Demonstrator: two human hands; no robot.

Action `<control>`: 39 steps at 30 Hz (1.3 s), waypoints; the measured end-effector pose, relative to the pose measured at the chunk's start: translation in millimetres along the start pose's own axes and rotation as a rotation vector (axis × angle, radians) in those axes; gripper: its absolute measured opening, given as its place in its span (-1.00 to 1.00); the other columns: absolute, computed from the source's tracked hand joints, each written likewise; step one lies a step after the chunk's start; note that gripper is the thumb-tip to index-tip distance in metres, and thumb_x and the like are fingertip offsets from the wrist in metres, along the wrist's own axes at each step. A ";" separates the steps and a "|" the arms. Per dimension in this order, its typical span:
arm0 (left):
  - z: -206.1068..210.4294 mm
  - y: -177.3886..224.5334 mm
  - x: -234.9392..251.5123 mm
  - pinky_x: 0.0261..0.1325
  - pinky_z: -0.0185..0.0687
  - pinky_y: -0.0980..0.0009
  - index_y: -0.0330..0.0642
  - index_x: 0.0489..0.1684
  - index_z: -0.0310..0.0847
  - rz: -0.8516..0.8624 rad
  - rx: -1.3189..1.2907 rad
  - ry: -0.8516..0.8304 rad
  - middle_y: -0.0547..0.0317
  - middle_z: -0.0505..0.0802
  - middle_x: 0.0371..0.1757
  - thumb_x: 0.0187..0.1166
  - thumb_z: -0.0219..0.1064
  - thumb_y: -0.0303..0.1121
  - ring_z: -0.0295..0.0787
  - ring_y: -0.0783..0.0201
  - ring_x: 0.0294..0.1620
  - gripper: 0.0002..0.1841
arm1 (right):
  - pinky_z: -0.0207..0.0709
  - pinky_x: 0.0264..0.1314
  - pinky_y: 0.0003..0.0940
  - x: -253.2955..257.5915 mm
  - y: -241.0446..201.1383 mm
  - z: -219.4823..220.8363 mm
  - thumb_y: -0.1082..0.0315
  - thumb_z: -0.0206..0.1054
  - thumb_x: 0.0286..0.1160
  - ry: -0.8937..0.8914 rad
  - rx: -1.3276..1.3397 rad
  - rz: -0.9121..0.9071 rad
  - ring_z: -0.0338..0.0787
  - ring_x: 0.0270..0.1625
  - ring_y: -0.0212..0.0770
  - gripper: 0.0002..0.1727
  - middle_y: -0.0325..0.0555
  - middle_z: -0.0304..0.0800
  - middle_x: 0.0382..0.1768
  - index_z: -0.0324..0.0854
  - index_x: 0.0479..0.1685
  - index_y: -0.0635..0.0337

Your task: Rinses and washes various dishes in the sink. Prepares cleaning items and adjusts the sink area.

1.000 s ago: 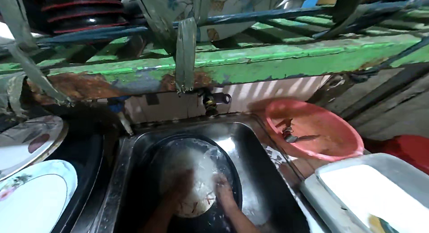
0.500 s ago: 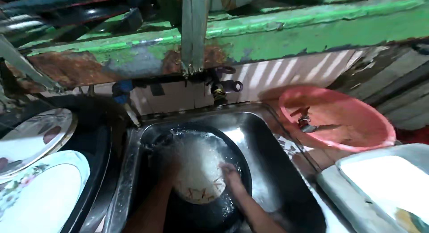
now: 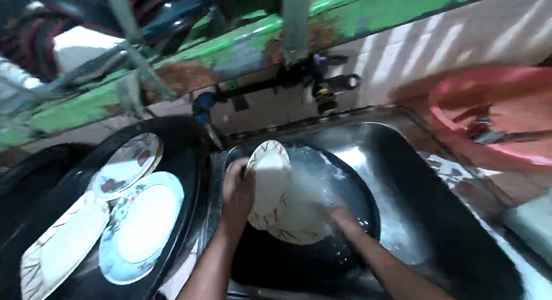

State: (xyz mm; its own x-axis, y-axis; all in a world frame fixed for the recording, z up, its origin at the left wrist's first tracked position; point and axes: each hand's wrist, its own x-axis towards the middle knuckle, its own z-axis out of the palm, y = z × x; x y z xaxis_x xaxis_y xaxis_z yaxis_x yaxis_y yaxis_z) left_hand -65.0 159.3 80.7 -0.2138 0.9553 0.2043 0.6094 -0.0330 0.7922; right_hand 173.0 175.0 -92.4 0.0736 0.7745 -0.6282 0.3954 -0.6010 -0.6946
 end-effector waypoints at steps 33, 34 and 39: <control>206.9 -53.7 -41.7 0.81 0.12 -0.02 -0.16 0.69 0.42 0.395 0.469 -0.797 -0.02 0.52 0.71 0.77 0.13 -0.13 0.34 0.00 0.75 -0.45 | 0.42 0.64 -0.04 1.5 7.1 -11.9 0.26 -0.08 0.90 0.169 0.421 -0.149 0.62 0.54 0.01 -0.52 0.23 0.64 0.47 0.47 0.57 0.34; 197.7 -55.4 -29.6 0.75 0.27 -0.01 -0.12 0.69 0.43 0.351 0.566 -0.810 -0.02 0.55 0.68 0.82 0.06 -0.16 0.43 -0.01 0.70 -0.49 | 0.52 0.52 -0.05 7.1 6.9 -8.4 0.24 -0.04 0.89 0.204 0.539 -0.122 0.69 0.42 -0.04 -0.54 0.18 0.70 0.38 0.53 0.50 0.32; 143.9 -90.7 22.7 0.77 0.04 -0.24 -0.34 0.70 0.33 -0.096 0.828 -0.630 -0.33 0.33 0.77 0.83 0.04 -0.15 0.12 -0.31 0.81 -0.43 | 0.65 0.19 -0.15 13.8 1.0 -8.8 0.33 0.12 0.81 0.231 0.895 -0.036 0.77 0.11 -0.14 -0.63 0.14 0.76 0.17 0.54 0.43 0.34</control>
State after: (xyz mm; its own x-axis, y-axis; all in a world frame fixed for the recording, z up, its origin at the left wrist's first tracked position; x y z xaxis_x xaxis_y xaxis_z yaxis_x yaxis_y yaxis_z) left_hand -15.2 226.3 -69.2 0.0027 0.9315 -0.3636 0.9945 0.0355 0.0982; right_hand 182.5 186.9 -98.7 0.2937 0.7578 -0.5826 -0.4469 -0.4299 -0.7845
